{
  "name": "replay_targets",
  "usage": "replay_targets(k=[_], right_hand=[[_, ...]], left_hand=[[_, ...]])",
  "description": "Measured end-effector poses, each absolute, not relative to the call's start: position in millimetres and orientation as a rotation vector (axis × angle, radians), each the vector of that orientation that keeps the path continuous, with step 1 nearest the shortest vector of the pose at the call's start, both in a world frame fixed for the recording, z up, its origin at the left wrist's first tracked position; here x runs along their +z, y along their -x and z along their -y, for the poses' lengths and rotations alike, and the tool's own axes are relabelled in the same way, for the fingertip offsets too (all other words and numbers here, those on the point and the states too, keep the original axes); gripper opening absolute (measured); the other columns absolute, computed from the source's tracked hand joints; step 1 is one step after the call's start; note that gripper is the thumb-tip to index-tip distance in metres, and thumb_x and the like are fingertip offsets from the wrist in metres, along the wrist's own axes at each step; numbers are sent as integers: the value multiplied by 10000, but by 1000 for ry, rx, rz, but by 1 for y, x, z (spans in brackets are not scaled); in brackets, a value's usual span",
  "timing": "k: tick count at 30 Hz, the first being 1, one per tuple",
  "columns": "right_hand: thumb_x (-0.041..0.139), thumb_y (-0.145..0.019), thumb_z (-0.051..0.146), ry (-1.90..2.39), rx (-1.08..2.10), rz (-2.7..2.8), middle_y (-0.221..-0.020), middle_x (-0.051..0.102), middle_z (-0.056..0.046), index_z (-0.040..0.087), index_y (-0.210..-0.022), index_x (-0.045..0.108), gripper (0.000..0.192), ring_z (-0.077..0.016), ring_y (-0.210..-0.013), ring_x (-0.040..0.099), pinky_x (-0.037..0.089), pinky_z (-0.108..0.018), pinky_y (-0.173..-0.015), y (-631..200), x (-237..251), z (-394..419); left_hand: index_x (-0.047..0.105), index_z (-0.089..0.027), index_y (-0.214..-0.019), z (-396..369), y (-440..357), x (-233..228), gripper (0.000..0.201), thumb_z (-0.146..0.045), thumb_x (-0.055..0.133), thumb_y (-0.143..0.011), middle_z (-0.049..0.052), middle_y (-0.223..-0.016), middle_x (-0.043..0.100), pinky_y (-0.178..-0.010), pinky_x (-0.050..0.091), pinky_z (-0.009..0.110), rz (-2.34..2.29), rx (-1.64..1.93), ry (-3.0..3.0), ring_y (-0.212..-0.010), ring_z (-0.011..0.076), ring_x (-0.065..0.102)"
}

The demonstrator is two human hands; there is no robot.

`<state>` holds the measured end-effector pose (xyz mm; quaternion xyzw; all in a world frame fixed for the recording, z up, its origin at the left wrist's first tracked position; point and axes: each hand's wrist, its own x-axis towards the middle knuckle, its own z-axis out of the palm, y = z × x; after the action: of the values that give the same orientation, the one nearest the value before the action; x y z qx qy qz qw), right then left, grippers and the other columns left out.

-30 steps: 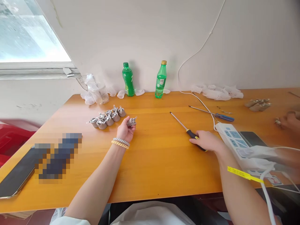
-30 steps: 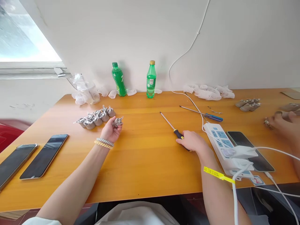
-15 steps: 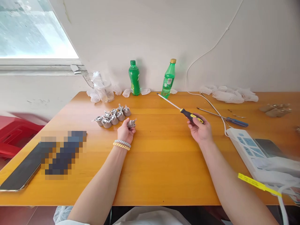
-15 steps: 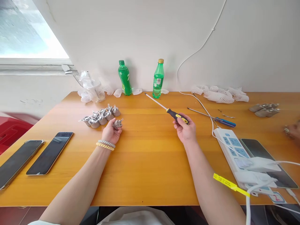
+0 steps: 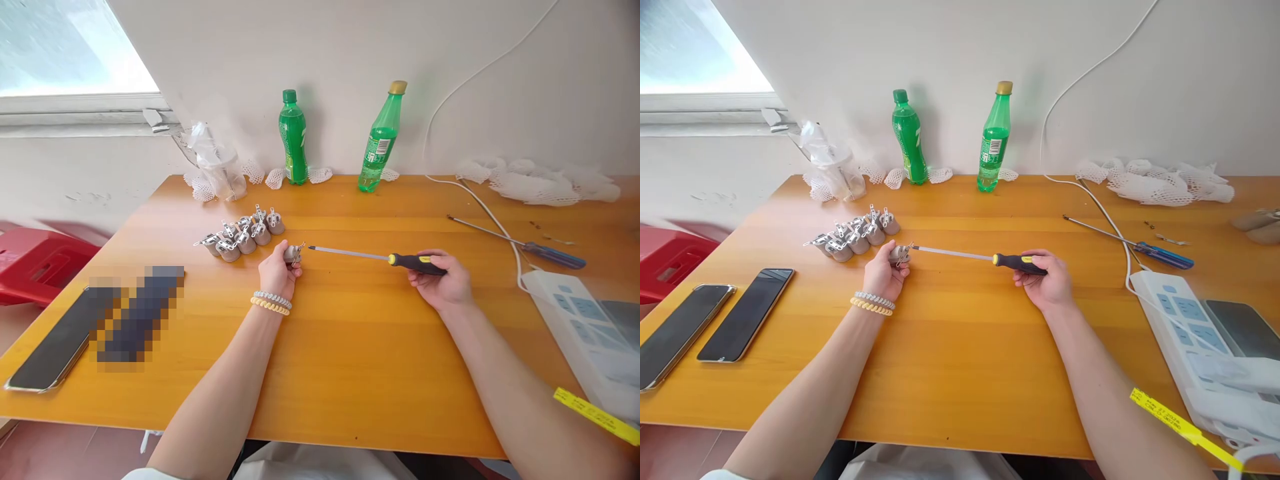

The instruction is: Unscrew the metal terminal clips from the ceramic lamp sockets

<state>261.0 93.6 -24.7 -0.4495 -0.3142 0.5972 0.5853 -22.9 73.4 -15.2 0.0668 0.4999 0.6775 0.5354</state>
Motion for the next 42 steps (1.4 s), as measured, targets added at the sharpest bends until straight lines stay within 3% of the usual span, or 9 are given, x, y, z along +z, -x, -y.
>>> replay_targets(k=[42], right_hand=[[630,-582,181,993,1351,880,-544,662,-23,191,-667,696,109,-196,-399,619,485,-282,-333,-257,-27,-92]], left_hand=[[526,-151,-666,-72,24,-17,207,-269,685,-727,9,-541,561,-353,310,201,-1160,1604,-180,-404,89,466]])
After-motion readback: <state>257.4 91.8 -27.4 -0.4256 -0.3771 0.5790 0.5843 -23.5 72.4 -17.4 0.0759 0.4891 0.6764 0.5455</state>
